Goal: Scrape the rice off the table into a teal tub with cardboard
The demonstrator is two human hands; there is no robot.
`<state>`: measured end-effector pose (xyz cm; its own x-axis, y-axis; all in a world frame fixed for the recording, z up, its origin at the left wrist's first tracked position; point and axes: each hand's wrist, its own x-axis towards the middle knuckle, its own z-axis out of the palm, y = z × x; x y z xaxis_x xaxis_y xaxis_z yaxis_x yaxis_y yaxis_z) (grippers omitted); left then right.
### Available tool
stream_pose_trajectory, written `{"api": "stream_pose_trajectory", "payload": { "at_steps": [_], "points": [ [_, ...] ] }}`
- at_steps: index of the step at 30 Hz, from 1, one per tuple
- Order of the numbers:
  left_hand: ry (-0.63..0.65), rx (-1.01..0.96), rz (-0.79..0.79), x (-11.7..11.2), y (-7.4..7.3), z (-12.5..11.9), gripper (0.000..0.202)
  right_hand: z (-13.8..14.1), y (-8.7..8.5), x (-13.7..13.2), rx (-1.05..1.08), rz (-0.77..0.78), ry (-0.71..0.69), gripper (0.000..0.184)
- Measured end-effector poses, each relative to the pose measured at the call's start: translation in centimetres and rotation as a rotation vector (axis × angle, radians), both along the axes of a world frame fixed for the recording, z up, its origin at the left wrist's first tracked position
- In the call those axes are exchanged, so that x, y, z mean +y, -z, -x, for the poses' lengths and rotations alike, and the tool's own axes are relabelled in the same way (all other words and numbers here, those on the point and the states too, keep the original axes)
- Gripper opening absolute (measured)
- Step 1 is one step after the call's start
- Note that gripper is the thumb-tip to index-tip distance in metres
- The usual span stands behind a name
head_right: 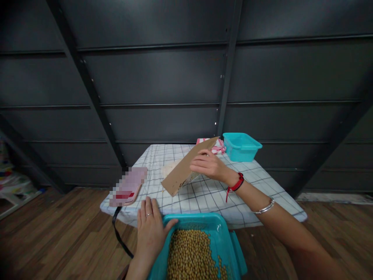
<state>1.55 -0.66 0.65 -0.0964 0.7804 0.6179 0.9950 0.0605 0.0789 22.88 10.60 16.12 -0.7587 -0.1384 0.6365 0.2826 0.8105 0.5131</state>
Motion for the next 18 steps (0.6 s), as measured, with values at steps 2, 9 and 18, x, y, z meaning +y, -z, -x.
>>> {"api": "stream_pose_trajectory", "payload": {
  "at_steps": [2,9,18],
  "points": [
    [-0.004,0.004,-0.004,0.0,0.1,0.0,0.084,0.6,0.2,0.0,-0.015,0.032,-0.018,0.023],
    [0.003,0.024,0.004,0.0,-0.1,0.1,0.084,-0.3,0.3,-0.5,-0.079,0.042,-0.047,0.02],
    [0.005,0.012,0.018,0.0,0.2,0.2,0.084,-3.2,0.7,1.4,0.116,0.117,0.058,0.037]
  ]
}}
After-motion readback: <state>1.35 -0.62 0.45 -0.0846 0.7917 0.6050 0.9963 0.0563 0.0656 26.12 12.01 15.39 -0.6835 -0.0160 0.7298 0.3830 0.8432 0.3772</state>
